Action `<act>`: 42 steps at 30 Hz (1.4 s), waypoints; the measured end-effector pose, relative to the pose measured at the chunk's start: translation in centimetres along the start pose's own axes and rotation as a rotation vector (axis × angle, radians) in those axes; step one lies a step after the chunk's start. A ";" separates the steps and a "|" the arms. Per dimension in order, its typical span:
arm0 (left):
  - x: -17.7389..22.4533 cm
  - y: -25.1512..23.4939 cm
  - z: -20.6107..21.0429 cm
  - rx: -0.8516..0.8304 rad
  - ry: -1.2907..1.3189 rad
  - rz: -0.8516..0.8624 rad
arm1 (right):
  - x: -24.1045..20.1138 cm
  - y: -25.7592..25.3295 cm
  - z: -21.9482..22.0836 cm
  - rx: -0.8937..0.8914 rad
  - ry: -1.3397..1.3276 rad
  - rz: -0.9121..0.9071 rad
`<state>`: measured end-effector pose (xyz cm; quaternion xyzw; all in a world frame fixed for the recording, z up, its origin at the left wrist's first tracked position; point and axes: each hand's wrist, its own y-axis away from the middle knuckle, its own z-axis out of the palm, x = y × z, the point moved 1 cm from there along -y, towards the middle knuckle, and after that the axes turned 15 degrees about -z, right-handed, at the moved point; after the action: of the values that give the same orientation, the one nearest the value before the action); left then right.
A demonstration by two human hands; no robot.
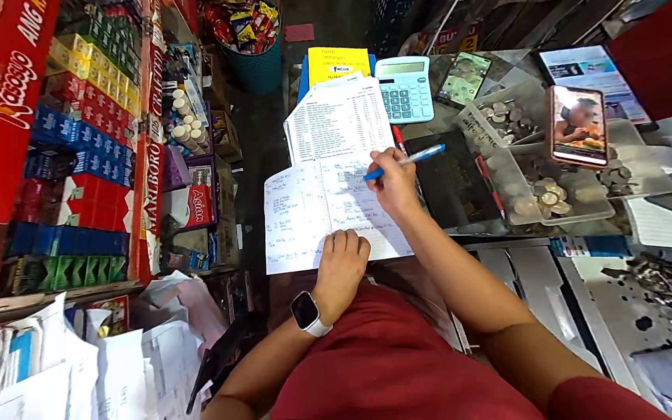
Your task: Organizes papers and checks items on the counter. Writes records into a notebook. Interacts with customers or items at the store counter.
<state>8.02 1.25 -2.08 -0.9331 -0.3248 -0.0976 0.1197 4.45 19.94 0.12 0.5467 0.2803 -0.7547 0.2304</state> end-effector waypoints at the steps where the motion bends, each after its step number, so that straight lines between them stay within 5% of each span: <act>1: 0.1 0.1 -0.3 -0.009 -0.004 0.007 | -0.1 -1.1 0.4 0.025 -0.012 -0.021; 14: 0.3 0.9 -1.2 -0.220 0.069 0.025 | 5.6 -9.7 6.4 -0.188 0.141 -0.154; 24: 0.2 0.5 -1.4 -0.245 0.064 0.045 | 8.0 -8.9 6.6 -0.146 0.515 -0.427; 42: 0.4 0.5 -1.4 -0.246 0.052 0.034 | 7.9 -8.7 6.6 -0.239 0.578 -0.421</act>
<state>8.44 0.72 -0.69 -0.9433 -0.2912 -0.1589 0.0145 -8.18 21.59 -4.30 0.6366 0.5260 -0.5622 0.0438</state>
